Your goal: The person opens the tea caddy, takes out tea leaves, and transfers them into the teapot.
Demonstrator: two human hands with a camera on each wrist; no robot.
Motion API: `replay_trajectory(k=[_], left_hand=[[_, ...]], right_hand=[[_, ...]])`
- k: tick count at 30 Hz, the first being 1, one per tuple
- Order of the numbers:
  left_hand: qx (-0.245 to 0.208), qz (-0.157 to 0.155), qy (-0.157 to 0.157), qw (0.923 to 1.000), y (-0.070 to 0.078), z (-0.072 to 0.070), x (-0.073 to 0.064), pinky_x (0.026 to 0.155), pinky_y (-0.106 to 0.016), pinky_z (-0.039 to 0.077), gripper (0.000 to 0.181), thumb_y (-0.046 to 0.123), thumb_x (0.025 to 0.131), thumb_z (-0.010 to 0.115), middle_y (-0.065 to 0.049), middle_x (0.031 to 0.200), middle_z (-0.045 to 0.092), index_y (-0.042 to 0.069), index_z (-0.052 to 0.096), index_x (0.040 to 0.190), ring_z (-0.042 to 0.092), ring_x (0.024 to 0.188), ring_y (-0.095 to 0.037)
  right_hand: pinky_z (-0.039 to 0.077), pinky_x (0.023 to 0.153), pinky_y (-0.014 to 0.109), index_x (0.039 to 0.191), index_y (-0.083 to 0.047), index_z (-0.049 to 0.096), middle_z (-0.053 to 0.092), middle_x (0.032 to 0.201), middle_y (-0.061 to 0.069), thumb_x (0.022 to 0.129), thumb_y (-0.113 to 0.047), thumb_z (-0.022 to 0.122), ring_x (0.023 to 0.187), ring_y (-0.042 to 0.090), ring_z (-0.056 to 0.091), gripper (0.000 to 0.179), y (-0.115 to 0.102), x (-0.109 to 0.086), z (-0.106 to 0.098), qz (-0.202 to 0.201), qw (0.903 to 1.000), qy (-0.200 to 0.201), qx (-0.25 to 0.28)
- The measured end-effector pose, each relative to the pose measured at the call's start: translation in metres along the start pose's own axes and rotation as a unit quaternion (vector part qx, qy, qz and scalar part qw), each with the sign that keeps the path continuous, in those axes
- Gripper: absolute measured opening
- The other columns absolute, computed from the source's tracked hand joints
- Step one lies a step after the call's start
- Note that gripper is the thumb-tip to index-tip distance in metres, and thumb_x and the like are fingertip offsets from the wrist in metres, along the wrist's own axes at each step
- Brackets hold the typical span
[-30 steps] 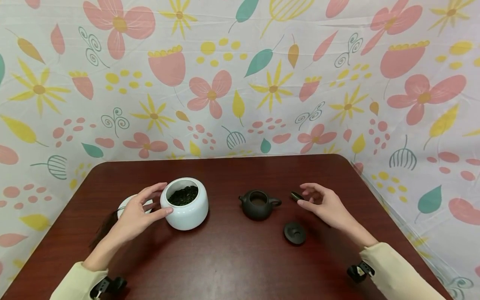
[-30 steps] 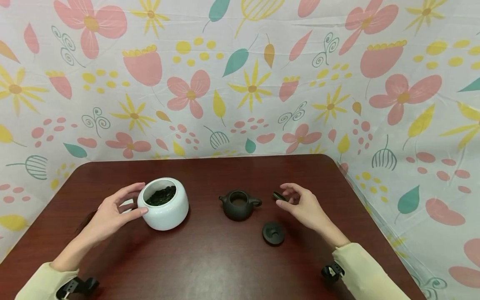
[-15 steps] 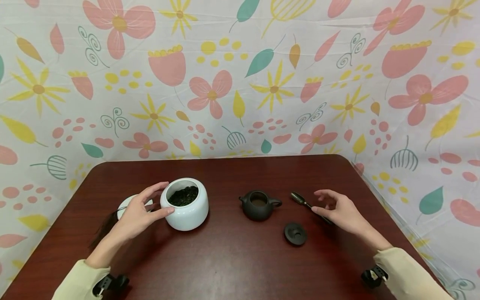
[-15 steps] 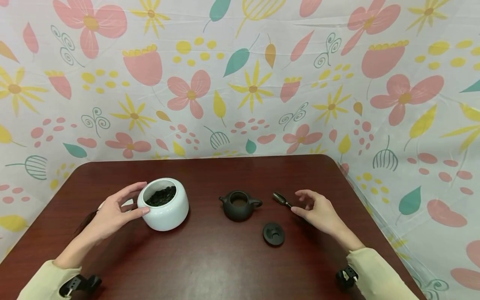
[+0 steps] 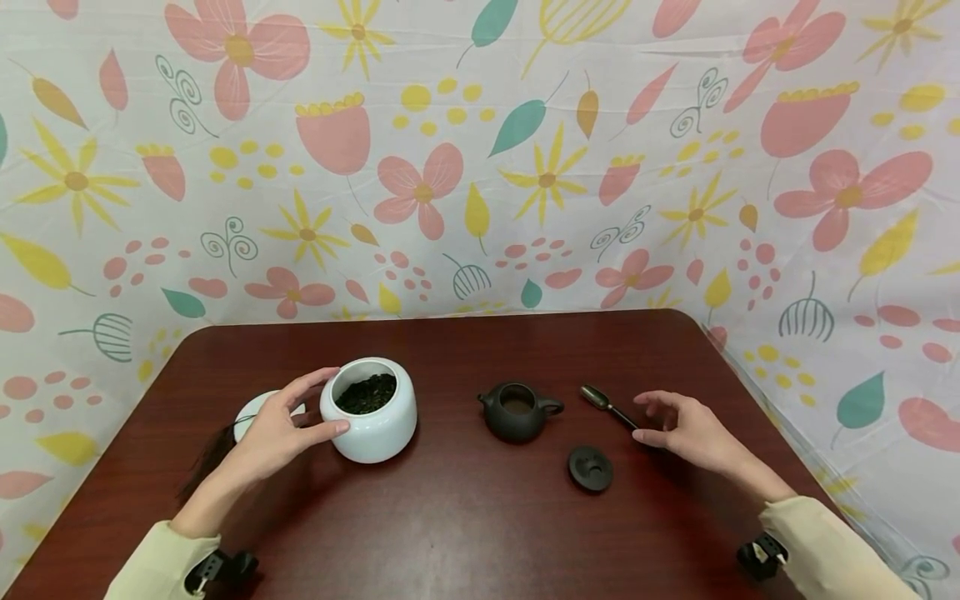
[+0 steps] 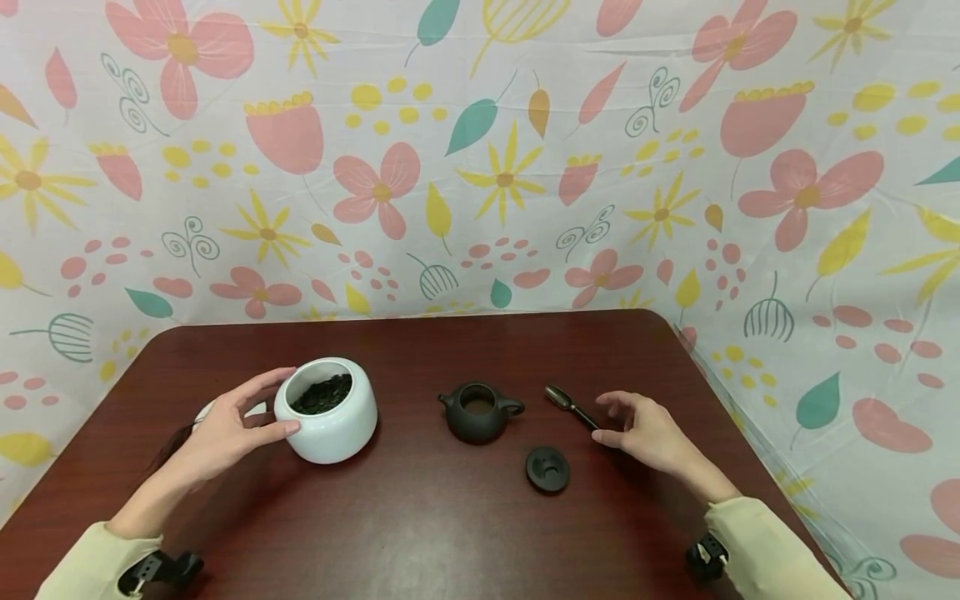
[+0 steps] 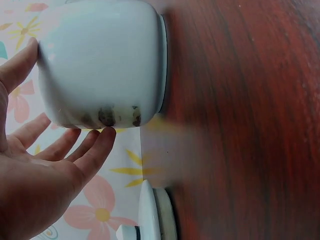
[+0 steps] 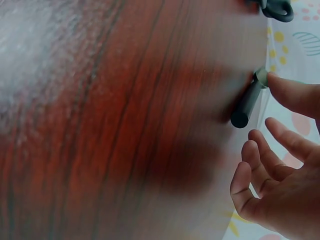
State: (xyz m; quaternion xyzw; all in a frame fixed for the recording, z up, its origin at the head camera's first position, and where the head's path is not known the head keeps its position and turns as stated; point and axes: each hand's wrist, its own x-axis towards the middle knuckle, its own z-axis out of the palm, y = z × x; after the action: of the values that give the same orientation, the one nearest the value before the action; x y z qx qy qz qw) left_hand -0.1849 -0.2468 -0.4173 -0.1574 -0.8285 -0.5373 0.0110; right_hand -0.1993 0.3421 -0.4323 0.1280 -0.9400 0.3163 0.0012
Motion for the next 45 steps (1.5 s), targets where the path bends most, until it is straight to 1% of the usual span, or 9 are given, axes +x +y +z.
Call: replay_trajectory(k=[7,14,23,28,30,32,39,45], left_hand=[[-0.001,0.004,-0.005,1.0000,-0.0003,-0.0004,0.0005,0.095,-0.041,0.055,0.075,0.012,0.091,0.085,-0.017,0.144,0.057,0.009,0.049,0.156,0.057,0.123,-0.044],[-0.004,-0.002,-0.006,1.0000,-0.0008,-0.0007,0.0005,0.099,-0.041,0.054,0.076,0.014,0.091,0.086,-0.015,0.148,0.055,0.010,0.048,0.157,0.055,0.129,-0.042],[-0.011,-0.004,-0.007,0.9999,-0.0008,-0.0005,0.0012,0.096,-0.036,0.055,0.076,0.013,0.091,0.085,-0.015,0.149,0.055,0.009,0.048,0.157,0.054,0.129,-0.045],[-0.015,-0.007,-0.008,0.9998,-0.0021,-0.0004,0.0010,0.096,-0.031,0.054,0.076,0.013,0.092,0.085,-0.014,0.150,0.054,0.010,0.047,0.158,0.053,0.131,-0.043],[-0.015,-0.008,-0.009,0.9998,-0.0024,-0.0004,0.0007,0.096,-0.032,0.054,0.076,0.013,0.092,0.085,-0.014,0.150,0.054,0.010,0.047,0.158,0.054,0.131,-0.042],[-0.013,-0.008,-0.009,0.9998,-0.0025,-0.0003,0.0007,0.097,-0.034,0.054,0.076,0.014,0.092,0.085,-0.014,0.149,0.054,0.010,0.047,0.158,0.054,0.131,-0.042],[-0.003,-0.009,-0.006,0.9999,-0.0016,0.0002,0.0003,0.100,-0.048,0.053,0.076,0.015,0.092,0.085,-0.014,0.148,0.055,0.010,0.048,0.158,0.055,0.129,-0.043],[-0.002,-0.010,-0.005,0.9999,-0.0017,0.0002,-0.0004,0.101,-0.050,0.052,0.076,0.015,0.092,0.085,-0.014,0.150,0.055,0.011,0.047,0.158,0.055,0.131,-0.041]], right_hand=[[0.041,0.060,0.030,0.131,-0.003,0.067,0.064,0.109,0.010,0.088,-0.021,0.088,0.071,0.018,0.051,0.051,0.0027,-0.0009,0.0009,0.006,0.9998,-0.016,0.010],[0.039,0.060,0.030,0.130,-0.004,0.068,0.063,0.104,0.010,0.087,-0.019,0.089,0.067,0.017,0.048,0.050,0.0035,0.0004,-0.0003,-0.007,0.9997,-0.020,0.012],[0.036,0.059,0.031,0.131,-0.004,0.068,0.060,0.101,0.009,0.085,-0.013,0.090,0.064,0.016,0.045,0.053,0.0058,0.0018,-0.0008,-0.017,0.9990,-0.036,0.020],[0.035,0.058,0.030,0.130,-0.004,0.068,0.060,0.098,0.008,0.086,-0.009,0.089,0.063,0.016,0.044,0.050,0.0060,0.0021,0.0003,-0.022,0.9986,-0.044,0.021],[0.035,0.058,0.030,0.129,-0.004,0.069,0.059,0.097,0.007,0.086,-0.008,0.088,0.063,0.016,0.044,0.047,0.0062,0.0018,0.0010,-0.025,0.9986,-0.043,0.020],[0.035,0.059,0.030,0.127,-0.005,0.070,0.059,0.095,0.006,0.086,-0.006,0.087,0.062,0.015,0.044,0.044,0.0060,0.0015,0.0015,-0.026,0.9987,-0.040,0.018],[0.035,0.061,0.030,0.123,-0.006,0.073,0.059,0.094,0.005,0.087,-0.004,0.086,0.067,0.014,0.045,0.039,0.0062,0.0011,0.0011,-0.031,0.9989,-0.036,0.005],[0.037,0.064,0.031,0.120,-0.007,0.076,0.061,0.096,0.005,0.085,-0.009,0.088,0.074,0.017,0.046,0.037,0.0075,0.0004,0.0012,-0.013,0.9991,-0.039,-0.002]])
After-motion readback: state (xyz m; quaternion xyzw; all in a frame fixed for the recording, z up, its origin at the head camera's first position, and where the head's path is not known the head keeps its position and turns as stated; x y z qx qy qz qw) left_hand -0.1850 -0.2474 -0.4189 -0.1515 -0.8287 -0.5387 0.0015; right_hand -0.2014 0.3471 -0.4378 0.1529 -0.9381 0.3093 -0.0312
